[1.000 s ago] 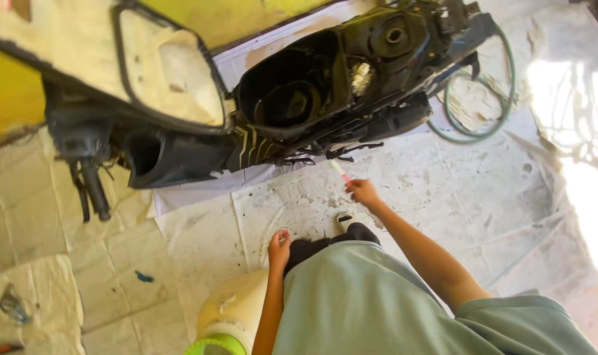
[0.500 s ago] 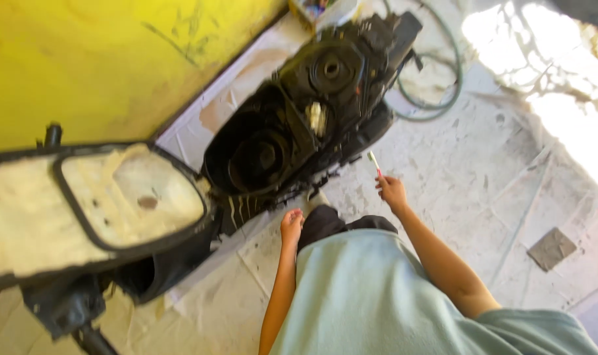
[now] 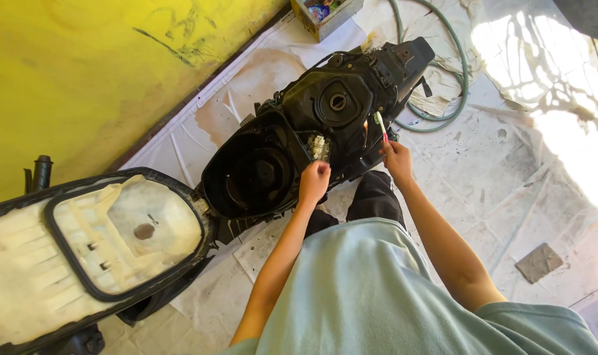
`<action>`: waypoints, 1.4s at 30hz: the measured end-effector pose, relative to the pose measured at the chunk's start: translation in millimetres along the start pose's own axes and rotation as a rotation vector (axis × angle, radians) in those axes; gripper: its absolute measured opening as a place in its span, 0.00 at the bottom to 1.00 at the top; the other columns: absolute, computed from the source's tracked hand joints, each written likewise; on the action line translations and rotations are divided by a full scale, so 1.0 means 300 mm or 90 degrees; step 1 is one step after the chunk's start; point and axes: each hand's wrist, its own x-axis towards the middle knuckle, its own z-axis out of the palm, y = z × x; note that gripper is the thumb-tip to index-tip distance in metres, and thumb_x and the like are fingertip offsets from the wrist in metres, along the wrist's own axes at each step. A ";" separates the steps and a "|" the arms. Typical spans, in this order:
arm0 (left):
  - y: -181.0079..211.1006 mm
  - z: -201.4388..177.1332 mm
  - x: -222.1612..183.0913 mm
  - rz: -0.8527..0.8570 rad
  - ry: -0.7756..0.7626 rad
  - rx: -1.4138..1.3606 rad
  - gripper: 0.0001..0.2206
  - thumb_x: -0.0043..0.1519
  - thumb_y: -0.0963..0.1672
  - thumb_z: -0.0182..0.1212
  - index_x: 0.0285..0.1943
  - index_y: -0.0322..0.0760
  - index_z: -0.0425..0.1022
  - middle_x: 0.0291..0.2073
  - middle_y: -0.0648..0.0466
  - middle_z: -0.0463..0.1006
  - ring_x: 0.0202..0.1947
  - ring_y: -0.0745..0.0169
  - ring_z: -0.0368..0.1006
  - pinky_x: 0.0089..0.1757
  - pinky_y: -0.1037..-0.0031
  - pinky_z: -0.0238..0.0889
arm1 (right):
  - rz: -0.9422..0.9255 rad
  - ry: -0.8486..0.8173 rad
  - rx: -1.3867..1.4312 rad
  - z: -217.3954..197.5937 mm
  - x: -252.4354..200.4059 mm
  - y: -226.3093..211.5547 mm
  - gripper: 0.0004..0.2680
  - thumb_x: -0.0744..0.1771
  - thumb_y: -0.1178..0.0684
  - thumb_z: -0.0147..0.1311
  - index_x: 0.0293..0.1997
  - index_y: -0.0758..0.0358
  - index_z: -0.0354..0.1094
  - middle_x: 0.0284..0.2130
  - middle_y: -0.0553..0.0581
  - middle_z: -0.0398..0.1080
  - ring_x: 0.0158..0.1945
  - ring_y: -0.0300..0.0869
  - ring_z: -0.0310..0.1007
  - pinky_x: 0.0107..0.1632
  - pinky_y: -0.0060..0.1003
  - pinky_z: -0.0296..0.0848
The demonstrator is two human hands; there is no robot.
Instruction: The person cleans the internal components of a disassembled motorcycle fuel tank using a water hose and a toothbrush. They rinse the tank's interior and scrub specific parts, including a black circular component, with the toothbrush.
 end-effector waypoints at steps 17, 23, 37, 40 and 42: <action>0.072 0.202 0.572 -0.465 0.172 0.055 0.22 0.61 0.52 0.64 0.58 0.45 0.62 0.46 0.48 0.81 0.53 0.42 0.76 0.50 0.51 0.71 | 0.059 -0.252 0.050 -0.069 0.351 -0.175 0.09 0.71 0.51 0.52 0.47 0.66 0.76 0.26 0.57 0.73 0.19 0.36 0.68 0.19 0.28 0.68; 0.042 0.168 0.595 -0.399 0.138 0.053 0.13 0.58 0.52 0.64 0.39 0.43 0.76 0.31 0.48 0.81 0.43 0.41 0.79 0.43 0.55 0.72 | 0.045 -0.282 0.032 -0.083 0.392 -0.241 0.09 0.72 0.53 0.51 0.48 0.68 0.75 0.26 0.57 0.73 0.20 0.35 0.67 0.19 0.27 0.68; -0.024 0.141 0.651 -0.374 0.078 -0.141 0.12 0.56 0.47 0.61 0.36 0.33 0.70 0.35 0.38 0.76 0.46 0.35 0.74 0.44 0.52 0.64 | 0.048 -0.264 0.060 -0.074 0.356 -0.270 0.10 0.72 0.53 0.51 0.50 0.70 0.74 0.27 0.58 0.71 0.21 0.35 0.65 0.21 0.28 0.67; 0.018 0.089 0.686 -0.392 0.102 -0.196 0.11 0.53 0.48 0.63 0.36 0.37 0.73 0.34 0.45 0.77 0.40 0.46 0.76 0.39 0.58 0.68 | 0.080 -0.246 0.090 -0.070 0.325 -0.285 0.09 0.72 0.54 0.51 0.48 0.70 0.74 0.26 0.59 0.69 0.20 0.35 0.63 0.21 0.27 0.65; 0.233 -0.058 0.738 -0.414 0.295 -0.489 0.06 0.55 0.43 0.55 0.40 0.40 0.67 0.33 0.45 0.74 0.25 0.50 0.74 0.25 0.66 0.74 | 0.060 -0.243 0.075 -0.056 0.324 -0.272 0.08 0.72 0.54 0.53 0.46 0.70 0.74 0.26 0.59 0.71 0.20 0.35 0.65 0.21 0.27 0.66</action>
